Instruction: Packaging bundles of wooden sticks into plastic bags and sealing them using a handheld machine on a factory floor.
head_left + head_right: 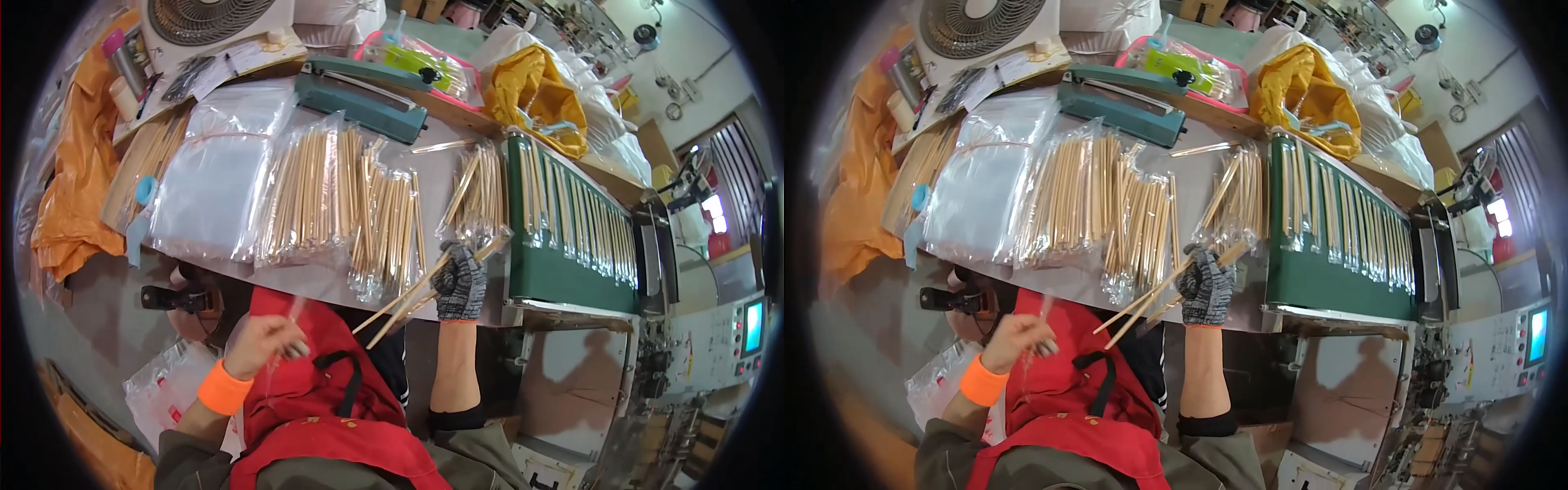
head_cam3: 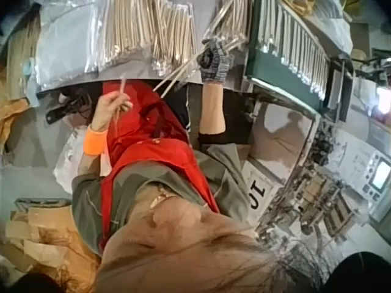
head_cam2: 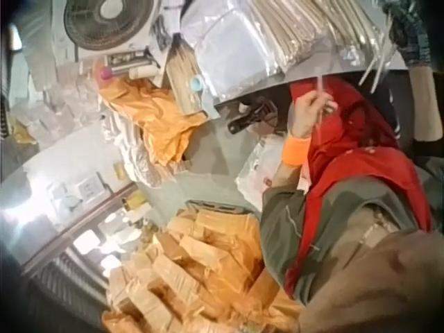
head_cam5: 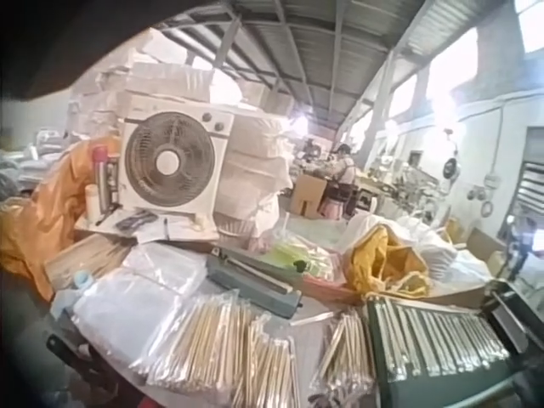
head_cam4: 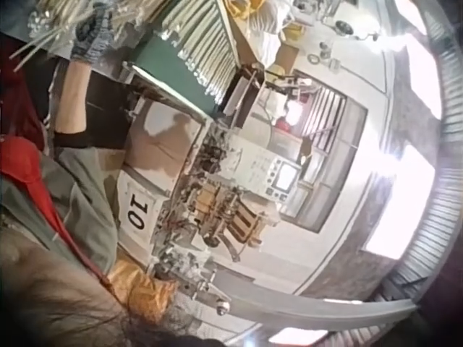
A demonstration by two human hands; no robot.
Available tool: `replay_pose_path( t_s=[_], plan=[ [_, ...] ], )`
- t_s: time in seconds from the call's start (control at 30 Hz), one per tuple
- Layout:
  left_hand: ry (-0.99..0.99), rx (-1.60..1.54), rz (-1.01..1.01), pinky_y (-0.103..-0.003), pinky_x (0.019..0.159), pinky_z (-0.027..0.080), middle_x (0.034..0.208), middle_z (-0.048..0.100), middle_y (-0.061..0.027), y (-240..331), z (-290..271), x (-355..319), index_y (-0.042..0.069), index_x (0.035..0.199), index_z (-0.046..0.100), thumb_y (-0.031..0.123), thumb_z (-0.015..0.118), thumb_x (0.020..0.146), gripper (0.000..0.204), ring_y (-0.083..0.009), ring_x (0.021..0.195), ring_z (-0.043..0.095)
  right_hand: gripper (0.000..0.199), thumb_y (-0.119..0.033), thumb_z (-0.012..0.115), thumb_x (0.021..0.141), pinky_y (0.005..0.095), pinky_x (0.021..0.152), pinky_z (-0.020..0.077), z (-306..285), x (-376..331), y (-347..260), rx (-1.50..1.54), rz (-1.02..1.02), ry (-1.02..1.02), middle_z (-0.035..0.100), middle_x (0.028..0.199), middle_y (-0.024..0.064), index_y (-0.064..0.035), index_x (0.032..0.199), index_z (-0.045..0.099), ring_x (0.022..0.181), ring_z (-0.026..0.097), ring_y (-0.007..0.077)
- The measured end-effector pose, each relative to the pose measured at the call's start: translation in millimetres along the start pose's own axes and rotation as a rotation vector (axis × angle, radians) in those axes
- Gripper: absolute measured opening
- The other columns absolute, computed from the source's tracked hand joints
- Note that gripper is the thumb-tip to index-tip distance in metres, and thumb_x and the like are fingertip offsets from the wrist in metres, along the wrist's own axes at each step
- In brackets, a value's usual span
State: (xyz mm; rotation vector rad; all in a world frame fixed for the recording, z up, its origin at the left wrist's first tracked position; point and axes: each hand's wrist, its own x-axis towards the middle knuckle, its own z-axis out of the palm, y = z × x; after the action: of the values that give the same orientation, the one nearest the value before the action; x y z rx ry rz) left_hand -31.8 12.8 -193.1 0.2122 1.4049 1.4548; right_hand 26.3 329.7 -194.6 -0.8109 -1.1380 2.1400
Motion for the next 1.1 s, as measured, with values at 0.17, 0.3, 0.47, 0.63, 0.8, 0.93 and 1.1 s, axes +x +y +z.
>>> replay_pose_path(
  t_s=[0.17,0.3,0.47,0.63,0.8,0.93,1.1],
  plan=[
    [0.277,-0.109,0.186,-0.016,0.048,0.036,0.074,0.062,-0.0033,30,8,24,0.001,0.095,0.057,0.019,0.05,0.089,0.02,-0.0031,0.054,0.048,0.014,-0.013,0.062,0.079,0.0207,0.034,0.0244,17,-14,8,0.026,0.199,-0.121,0.048,0.055,-0.0007,0.0008,0.08,0.062,0.038,0.039,0.0066],
    [0.068,0.062,0.296,-0.015,0.049,0.035,0.077,0.06,0.0,37,35,56,0.001,0.102,0.056,0.016,0.057,0.085,0.023,-0.0016,0.055,0.044,0.013,-0.011,0.061,0.079,0.0205,0.034,0.0252,29,-21,23,-0.068,0.248,-0.12,0.048,0.054,-0.0001,0.0011,0.081,0.063,0.038,0.04,0.0074],
    [-0.016,0.026,0.166,-0.015,0.046,0.033,0.072,0.061,-0.0005,30,42,65,0.002,0.09,0.061,0.014,0.065,0.079,0.017,-0.0013,0.054,0.046,0.016,-0.013,0.062,0.08,0.0205,0.036,0.0281,31,-30,31,-0.027,0.395,-0.225,0.05,0.057,0.0002,0.0008,0.089,0.062,0.04,0.042,0.0077],
    [-0.009,-0.032,0.06,-0.016,0.044,0.032,0.07,0.062,-0.0024,28,39,61,0.001,0.088,0.061,0.014,0.064,0.08,0.016,-0.0024,0.054,0.048,0.021,-0.02,0.063,0.08,0.0178,0.034,0.0277,37,-42,33,-0.062,0.55,-0.329,0.05,0.057,-0.0015,-0.0033,0.093,0.061,0.038,0.041,0.006],
    [0.249,-0.049,0.342,-0.016,0.055,0.038,0.072,0.057,0.0013,36,29,63,0.0,0.093,0.061,0.013,0.065,0.079,0.02,-0.0025,0.062,0.049,0.014,-0.016,0.069,0.076,0.0211,0.036,0.03,40,-53,42,-0.21,0.572,-0.398,0.052,0.057,-0.0009,-0.0055,0.082,0.061,0.041,0.043,0.0077],
    [0.164,0.306,0.489,-0.02,0.056,0.036,0.067,0.05,0.0037,63,34,75,0.001,0.095,0.062,0.012,0.066,0.077,0.021,-0.0051,0.062,0.047,0.014,-0.021,0.066,0.078,0.022,0.037,0.0298,42,-69,53,-0.342,0.643,-0.547,0.049,0.054,-0.0011,-0.0075,0.079,0.06,0.041,0.042,0.0083],
    [0.183,0.178,0.478,-0.02,0.056,0.038,0.07,0.057,0.0004,61,20,90,0.001,0.08,0.06,0.014,0.066,0.077,0.014,-0.0054,0.06,0.048,0.018,-0.02,0.067,0.078,0.0205,0.04,0.0345,42,-96,67,-0.22,0.715,-0.644,0.051,0.061,-0.0009,-0.0065,0.081,0.057,0.045,0.045,0.0085]
  ],
)
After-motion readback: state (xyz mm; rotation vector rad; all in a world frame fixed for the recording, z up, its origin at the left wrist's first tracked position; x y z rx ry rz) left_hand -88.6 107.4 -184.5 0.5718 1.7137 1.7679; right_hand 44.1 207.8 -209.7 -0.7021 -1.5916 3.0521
